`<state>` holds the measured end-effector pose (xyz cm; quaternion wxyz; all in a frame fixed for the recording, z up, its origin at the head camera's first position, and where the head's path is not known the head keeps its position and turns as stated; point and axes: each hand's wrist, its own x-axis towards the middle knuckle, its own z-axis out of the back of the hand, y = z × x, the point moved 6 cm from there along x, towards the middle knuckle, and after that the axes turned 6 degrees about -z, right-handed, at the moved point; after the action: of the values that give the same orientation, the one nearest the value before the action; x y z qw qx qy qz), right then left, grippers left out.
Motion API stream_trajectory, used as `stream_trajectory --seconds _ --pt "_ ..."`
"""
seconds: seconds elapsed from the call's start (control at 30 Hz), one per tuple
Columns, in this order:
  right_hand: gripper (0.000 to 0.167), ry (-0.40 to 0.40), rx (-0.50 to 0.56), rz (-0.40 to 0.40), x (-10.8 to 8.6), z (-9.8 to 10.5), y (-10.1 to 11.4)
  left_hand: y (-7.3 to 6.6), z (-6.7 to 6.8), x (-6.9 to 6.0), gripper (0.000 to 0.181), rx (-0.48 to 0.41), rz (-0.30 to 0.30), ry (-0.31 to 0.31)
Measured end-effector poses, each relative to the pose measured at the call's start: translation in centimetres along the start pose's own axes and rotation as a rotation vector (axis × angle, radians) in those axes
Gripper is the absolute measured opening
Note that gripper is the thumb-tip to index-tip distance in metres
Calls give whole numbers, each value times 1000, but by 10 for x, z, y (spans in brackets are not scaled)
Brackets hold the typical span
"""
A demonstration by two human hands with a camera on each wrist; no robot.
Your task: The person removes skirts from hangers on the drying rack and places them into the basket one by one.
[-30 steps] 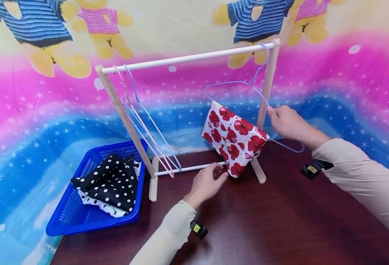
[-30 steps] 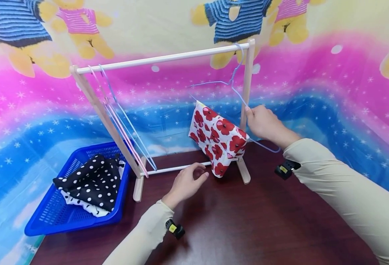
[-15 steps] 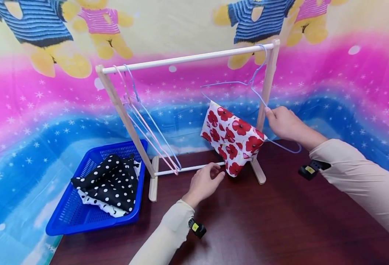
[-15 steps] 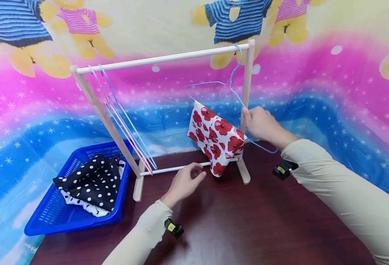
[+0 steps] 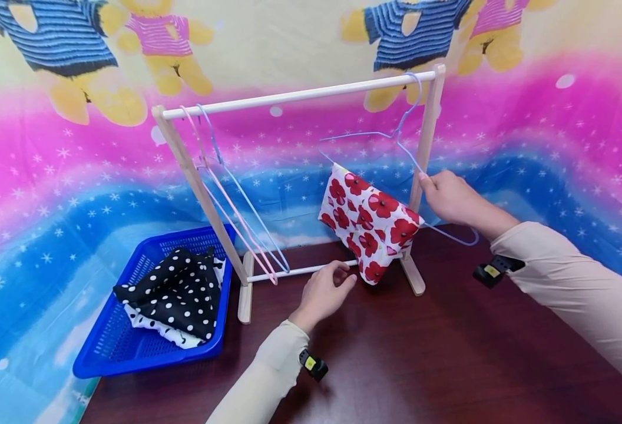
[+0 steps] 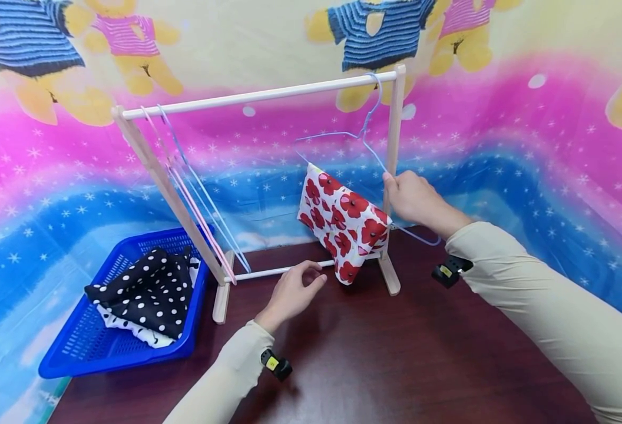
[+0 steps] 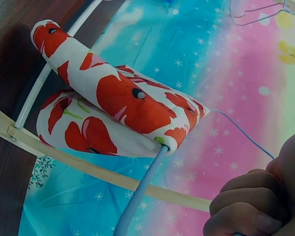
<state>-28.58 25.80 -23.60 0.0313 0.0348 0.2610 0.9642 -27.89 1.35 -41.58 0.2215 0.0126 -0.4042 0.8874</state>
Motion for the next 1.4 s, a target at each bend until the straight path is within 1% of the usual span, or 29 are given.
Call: stream_trajectory --seconds 0.27,0.5,0.7,0.93,1.03,1.27,1.4 --pt "59 -1 6 -2 1 -3 1 2 2 1 31 -6 12 -9" --pt "64 4 13 -10 0 -4 4 4 2 1 31 -4 19 -8" --pt "58 3 9 -2 1 -5 6 3 2 0 32 -11 25 0" --pt "60 22 23 -4 2 -7 8 2 4 1 32 7 2 -11" --pt "63 25 31 -7 3 -7 10 2 5 1 33 -3 0 -11" --pt "60 29 22 1 3 -9 12 2 5 1 30 -3 7 -15" --pt "62 27 25 2 3 -9 13 3 5 1 30 5 8 -16"
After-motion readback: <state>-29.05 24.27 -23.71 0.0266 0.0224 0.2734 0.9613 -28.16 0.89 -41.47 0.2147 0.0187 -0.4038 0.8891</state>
